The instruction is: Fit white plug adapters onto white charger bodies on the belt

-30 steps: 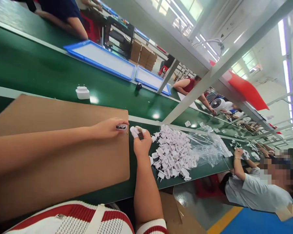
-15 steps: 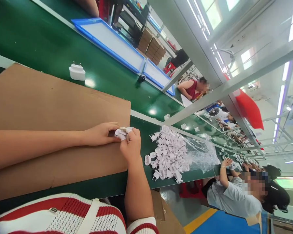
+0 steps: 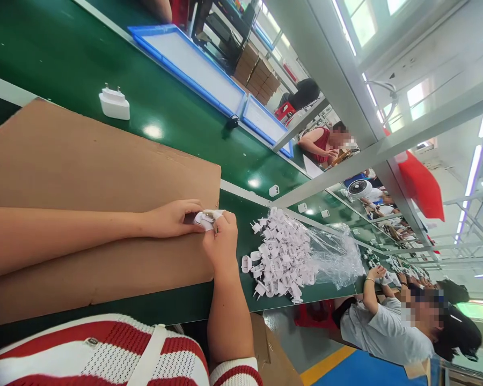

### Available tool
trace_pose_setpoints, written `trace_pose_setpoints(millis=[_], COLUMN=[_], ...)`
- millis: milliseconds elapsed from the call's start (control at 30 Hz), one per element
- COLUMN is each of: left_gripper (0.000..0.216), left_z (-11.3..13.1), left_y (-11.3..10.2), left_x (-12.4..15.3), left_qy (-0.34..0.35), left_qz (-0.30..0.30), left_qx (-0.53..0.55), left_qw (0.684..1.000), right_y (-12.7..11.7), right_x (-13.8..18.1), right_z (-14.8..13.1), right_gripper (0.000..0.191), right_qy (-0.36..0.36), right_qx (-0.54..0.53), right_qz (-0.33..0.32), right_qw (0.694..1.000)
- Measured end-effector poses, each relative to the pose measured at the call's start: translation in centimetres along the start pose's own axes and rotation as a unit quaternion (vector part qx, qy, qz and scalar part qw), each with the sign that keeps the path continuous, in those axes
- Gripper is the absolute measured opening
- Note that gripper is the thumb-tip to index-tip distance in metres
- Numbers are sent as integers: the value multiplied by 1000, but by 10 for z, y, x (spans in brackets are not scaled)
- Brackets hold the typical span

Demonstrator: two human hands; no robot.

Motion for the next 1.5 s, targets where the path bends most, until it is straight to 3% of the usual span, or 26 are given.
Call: trace_pose_setpoints(millis=[200,467,567,700,833,900,967,1100,1167,1233,1367,1433,1500], left_gripper=[35,36,34,27,27,28,30,43,47,45,40,45,51], left_z=[-2,-2,-1,2,6,7,4,-5,-10,-12,-3,-10,-30], left_y=[1,4,5,6,16,22,21,-17,-52,-93,-149,-160,-161], left_x=[0,0,1,5,20,26,25,-9,-36,-58,-78,-80,-85], left_qy=[6,12,13,16,5,0,-13,-56,-108,-181,-205,-225,-289], left_qz=[-1,30,43,57,58,53,58,107,169,253,294,272,228], left_qx=[11,7,12,8,5,10,20,42,13,-84,-165,-237,-297], left_qw=[1000,999,999,998,998,999,998,992,980,947,919,905,881], right_y=[3,4,5,8,20,14,1,-33,-44,-48,-42,-41,-41], right_x=[-4,-14,-6,13,24,26,26,23,24,29,36,36,35], right_z=[-7,3,9,18,33,41,47,52,59,70,82,83,84], right_gripper=[43,30,32,37,60,58,56,40,43,50,49,45,37], right_qy=[-22,34,61,108,185,209,214,210,242,289,318,307,296], right_qx=[28,52,14,-85,-306,-322,-258,14,146,219,223,201,179], right_qz=[-47,-97,-43,81,138,170,183,130,75,9,-61,-51,-33], right_qw=[998,993,997,987,924,908,924,969,956,932,919,929,938])
Point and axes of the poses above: each hand's wrist, its own x-axis away from the middle knuckle, its own y-axis out of the palm, z = x × y, the point moved 8 cm from there along -x, towards the middle knuckle, and after that the axes turned 15 degrees about -y, right-handed, at the moved point
